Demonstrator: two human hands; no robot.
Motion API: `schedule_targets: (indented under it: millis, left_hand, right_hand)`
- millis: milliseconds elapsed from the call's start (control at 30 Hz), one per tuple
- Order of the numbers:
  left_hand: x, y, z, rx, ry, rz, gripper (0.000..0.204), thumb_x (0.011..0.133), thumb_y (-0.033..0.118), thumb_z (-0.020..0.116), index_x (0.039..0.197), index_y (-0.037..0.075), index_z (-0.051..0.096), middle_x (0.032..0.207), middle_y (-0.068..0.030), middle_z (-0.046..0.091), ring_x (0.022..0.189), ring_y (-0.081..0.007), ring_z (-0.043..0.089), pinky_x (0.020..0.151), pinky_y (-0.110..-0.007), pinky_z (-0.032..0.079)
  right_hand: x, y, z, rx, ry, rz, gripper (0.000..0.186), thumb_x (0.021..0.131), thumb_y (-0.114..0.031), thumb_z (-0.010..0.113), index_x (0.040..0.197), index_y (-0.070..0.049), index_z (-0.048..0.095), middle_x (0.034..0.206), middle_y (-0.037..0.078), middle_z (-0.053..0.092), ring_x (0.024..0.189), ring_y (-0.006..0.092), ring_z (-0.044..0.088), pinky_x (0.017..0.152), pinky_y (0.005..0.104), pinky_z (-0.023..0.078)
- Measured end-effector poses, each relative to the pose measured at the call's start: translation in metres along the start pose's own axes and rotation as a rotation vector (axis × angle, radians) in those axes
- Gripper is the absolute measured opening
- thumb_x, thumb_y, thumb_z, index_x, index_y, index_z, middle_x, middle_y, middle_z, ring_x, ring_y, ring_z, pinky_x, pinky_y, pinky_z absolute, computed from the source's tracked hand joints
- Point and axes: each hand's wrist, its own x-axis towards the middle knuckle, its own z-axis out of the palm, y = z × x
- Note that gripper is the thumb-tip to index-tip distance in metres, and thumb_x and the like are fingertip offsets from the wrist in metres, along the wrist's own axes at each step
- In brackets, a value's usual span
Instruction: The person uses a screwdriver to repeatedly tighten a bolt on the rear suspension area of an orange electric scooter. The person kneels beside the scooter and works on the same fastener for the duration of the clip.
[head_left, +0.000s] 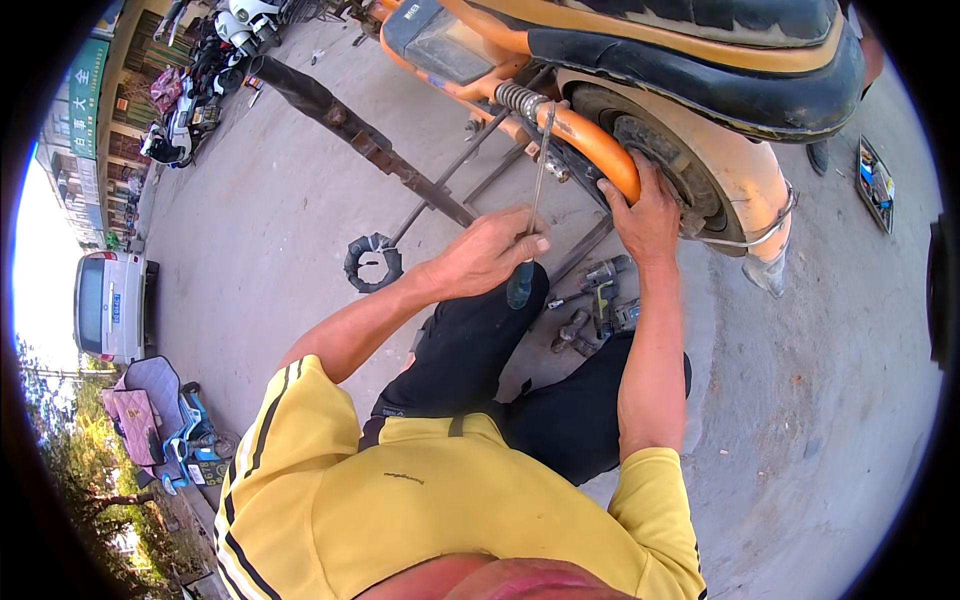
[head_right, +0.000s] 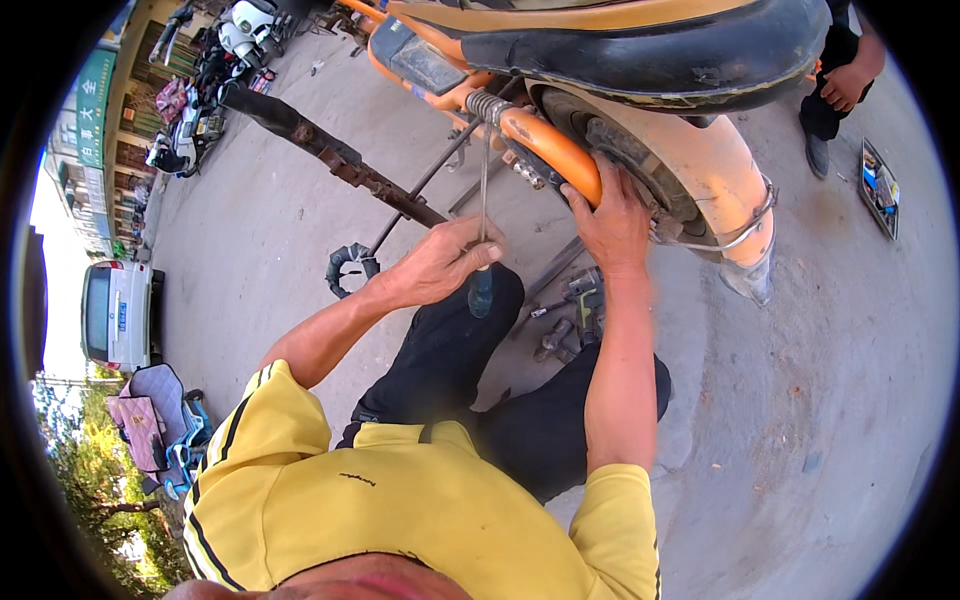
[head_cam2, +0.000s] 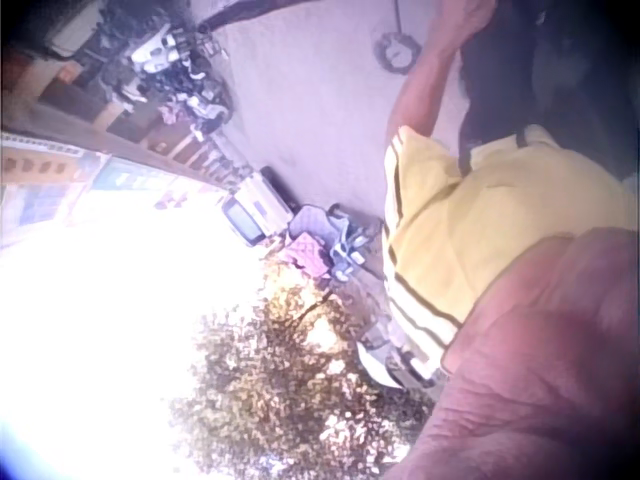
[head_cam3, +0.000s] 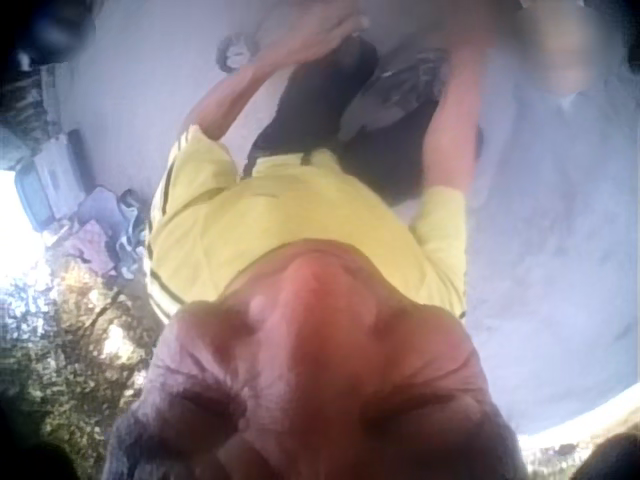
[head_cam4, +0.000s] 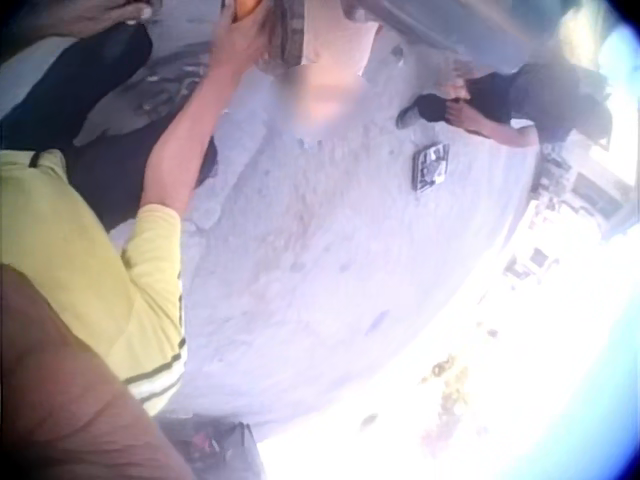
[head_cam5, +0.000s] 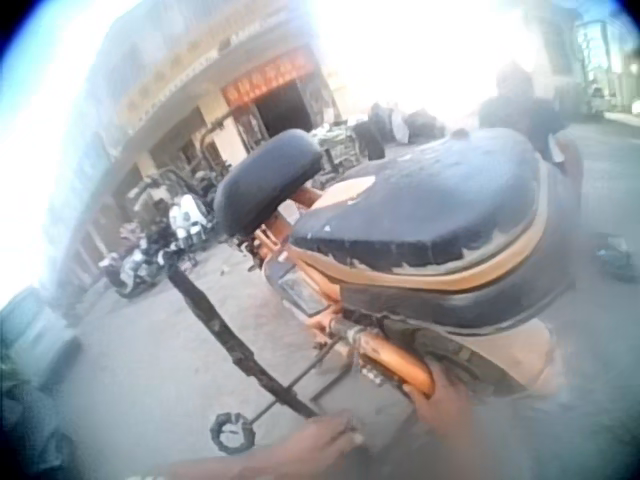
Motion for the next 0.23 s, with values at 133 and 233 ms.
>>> schedule_targets:
  millis: [133, 233]
  left_hand:
    - [0.028, -0.019, -0.003, -0.151, -0.062, -0.012, 0.018, 0.107, 0.018, 0.059, 0.108, 0.0, 0.063, 0.094, -0.0076, 0.062, 0.09, -0.0191, 0.064, 0.083, -0.037, 0.051]
    - [0.072, -0.03, -0.008, -0.171, -0.088, 0.173, 0.017, 0.107, 0.019, 0.059, 0.113, 0.003, 0.062, 0.096, -0.0065, 0.061, 0.091, -0.0187, 0.064, 0.083, -0.037, 0.051]
  right_hand:
    - [0.0, -0.007, -0.001, -0.017, -0.006, 0.053, 0.058, 0.084, -0.028, 0.081, 0.135, -0.011, 0.058, 0.12, 0.017, 0.067, 0.111, 0.0406, 0.065, 0.09, 0.0501, 0.055]
    - [0.004, -0.001, 0.0, -0.134, 0.027, 0.01, 0.076, 0.079, -0.029, 0.085, 0.147, -0.017, 0.053, 0.146, 0.022, 0.058, 0.138, 0.0401, 0.054, 0.119, 0.0504, 0.039]
